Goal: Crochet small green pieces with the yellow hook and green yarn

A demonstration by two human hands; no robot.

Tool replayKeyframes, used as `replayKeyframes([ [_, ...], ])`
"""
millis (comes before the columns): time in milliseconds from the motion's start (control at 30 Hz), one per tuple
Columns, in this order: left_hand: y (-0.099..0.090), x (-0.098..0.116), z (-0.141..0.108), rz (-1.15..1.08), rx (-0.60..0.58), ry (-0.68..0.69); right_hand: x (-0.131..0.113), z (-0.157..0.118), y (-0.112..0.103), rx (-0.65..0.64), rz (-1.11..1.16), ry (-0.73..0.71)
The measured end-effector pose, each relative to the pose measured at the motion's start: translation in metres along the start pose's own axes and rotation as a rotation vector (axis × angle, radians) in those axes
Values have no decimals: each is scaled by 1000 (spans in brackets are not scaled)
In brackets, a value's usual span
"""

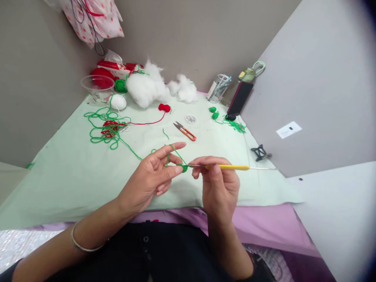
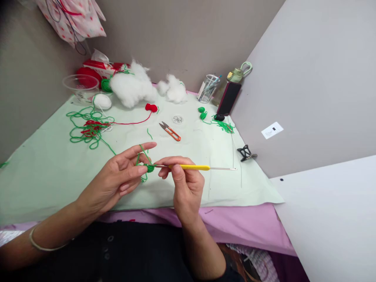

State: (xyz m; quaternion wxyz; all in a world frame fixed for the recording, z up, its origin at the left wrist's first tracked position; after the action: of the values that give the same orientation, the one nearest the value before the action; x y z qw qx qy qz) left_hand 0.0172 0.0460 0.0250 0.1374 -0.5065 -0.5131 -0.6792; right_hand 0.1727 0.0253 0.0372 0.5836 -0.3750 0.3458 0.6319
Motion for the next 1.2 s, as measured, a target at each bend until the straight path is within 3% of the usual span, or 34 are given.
replayKeyframes([
  [400,-5,3,-6,267,51,129,-26,-11,14,-108,-507,-314],
  [500,-2,1,-5,188,49,105,-24,-19,23,-88,-804,-430],
  [567,2,-4,-3,38,-15,10,-21,-23,24,-50,-883,-461],
  [667,5,-9,1,-153,-81,-109,-19,-18,16,-10,-643,-380],
  [767,2,-6,2,-178,-53,-77,-13,-8,4,38,-229,-234],
  [833,2,-5,2,-130,-48,-54,-9,-2,4,18,-87,-160],
  [933,6,-6,2,-47,-41,-12,-7,0,9,-15,-126,-133],
  [1033,5,-8,1,-19,15,44,-9,-6,15,-5,-340,-195],
  [1133,6,-14,4,-136,-8,-20,-17,-14,20,13,-618,-357],
  [1200,7,-18,6,-242,-52,-90,-18,-14,15,43,-601,-373],
])
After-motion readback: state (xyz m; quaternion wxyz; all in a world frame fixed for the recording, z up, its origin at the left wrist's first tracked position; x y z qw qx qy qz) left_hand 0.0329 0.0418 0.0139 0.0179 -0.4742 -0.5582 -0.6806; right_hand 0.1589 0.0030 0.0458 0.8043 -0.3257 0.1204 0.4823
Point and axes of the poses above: each hand's wrist, its own z-axis towards the middle knuckle, its own y-axis out of the palm, x = y × z, the point moved 6 cm from there along z, towards the middle knuckle, and after that the axes turned 14 degrees about -x, right-handed, at the moved point
